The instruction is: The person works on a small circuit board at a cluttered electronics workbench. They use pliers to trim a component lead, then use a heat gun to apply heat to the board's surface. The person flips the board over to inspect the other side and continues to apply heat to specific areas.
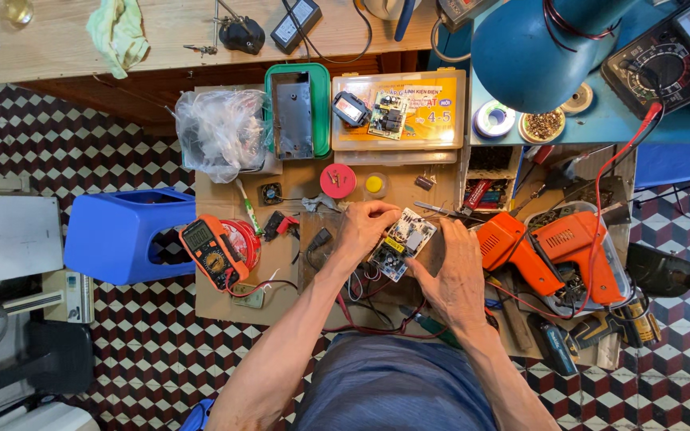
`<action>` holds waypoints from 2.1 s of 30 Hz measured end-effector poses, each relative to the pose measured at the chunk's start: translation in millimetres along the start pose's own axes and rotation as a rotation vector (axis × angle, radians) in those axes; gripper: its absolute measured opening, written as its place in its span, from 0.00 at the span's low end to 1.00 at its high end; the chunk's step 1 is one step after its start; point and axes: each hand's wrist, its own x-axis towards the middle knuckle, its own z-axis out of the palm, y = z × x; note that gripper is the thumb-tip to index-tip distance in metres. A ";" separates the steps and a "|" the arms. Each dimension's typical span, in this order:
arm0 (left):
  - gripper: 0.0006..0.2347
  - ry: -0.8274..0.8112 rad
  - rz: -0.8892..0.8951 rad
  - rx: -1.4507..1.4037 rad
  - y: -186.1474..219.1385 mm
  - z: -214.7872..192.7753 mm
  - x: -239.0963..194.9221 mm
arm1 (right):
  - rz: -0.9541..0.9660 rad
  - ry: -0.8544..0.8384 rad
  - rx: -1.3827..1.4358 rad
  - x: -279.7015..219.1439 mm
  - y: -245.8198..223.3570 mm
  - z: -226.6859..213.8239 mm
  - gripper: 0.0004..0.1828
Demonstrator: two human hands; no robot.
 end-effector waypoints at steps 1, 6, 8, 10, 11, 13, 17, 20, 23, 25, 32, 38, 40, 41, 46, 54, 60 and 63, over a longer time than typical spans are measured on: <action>0.10 -0.002 -0.005 0.001 -0.1 0.0 0.2 | 0.002 -0.007 -0.003 0.3 0.0 0.1 0.52; 0.11 0.012 -0.052 -0.092 11.0 -1.1 -2.5 | 0.028 0.002 0.005 3.2 -5.9 -6.6 0.52; 0.11 0.040 -0.071 -0.126 21.5 -1.3 -7.7 | 0.017 0.092 -0.003 3.5 -11.4 -16.3 0.45; 0.11 0.028 -0.106 -0.156 33.4 -2.8 -15.8 | 0.007 0.143 0.017 6.0 -18.1 -25.2 0.37; 0.11 0.001 -0.129 -0.168 39.2 -4.1 -21.8 | 0.002 0.150 0.041 10.1 -22.3 -26.4 0.33; 0.11 -0.063 -0.149 -0.221 51.7 -2.0 -31.2 | 0.004 0.154 0.100 20.1 -29.5 -27.1 0.28; 0.11 -0.148 -0.136 -0.361 70.6 5.1 -46.5 | -0.002 0.138 0.213 36.1 -38.8 -32.9 0.19; 0.10 -0.158 -0.154 -0.421 74.0 7.7 -50.5 | 0.001 0.125 0.261 37.1 -41.6 -38.4 0.16; 0.10 -0.191 -0.189 -0.493 72.4 10.3 -48.8 | 0.035 0.143 0.314 34.7 -41.7 -41.1 0.15; 0.10 -0.222 -0.205 -0.536 70.1 11.2 -47.9 | 0.056 0.150 0.346 32.2 -40.7 -41.7 0.15; 0.09 -0.271 -0.202 -0.578 73.1 14.3 -48.1 | 0.117 0.142 0.370 27.0 -34.3 -43.8 0.14; 0.08 -0.280 -0.206 -0.604 74.5 17.6 -49.3 | 0.211 0.150 0.425 23.6 -31.3 -39.9 0.13; 0.08 -0.278 -0.207 -0.605 74.5 17.9 -48.7 | 0.228 0.152 0.440 24.2 -32.0 -40.0 0.12; 0.08 -0.278 -0.207 -0.603 74.2 18.2 -48.3 | 0.237 0.150 0.452 24.6 -32.3 -40.4 0.12; 0.09 -0.252 -0.181 -0.576 66.5 18.4 -44.2 | 0.231 0.117 0.477 26.4 -31.7 -40.5 0.15; 0.11 0.121 0.041 0.081 31.7 -7.6 -14.2 | 0.430 0.060 0.366 10.6 -14.2 -32.8 0.24; 0.10 0.129 0.122 0.207 13.3 5.4 -13.0 | 0.107 0.011 0.015 -0.6 -4.0 -4.8 0.40; 0.09 0.169 0.144 0.208 14.6 7.4 -14.6 | 0.035 0.023 0.018 -4.0 -4.0 3.7 0.44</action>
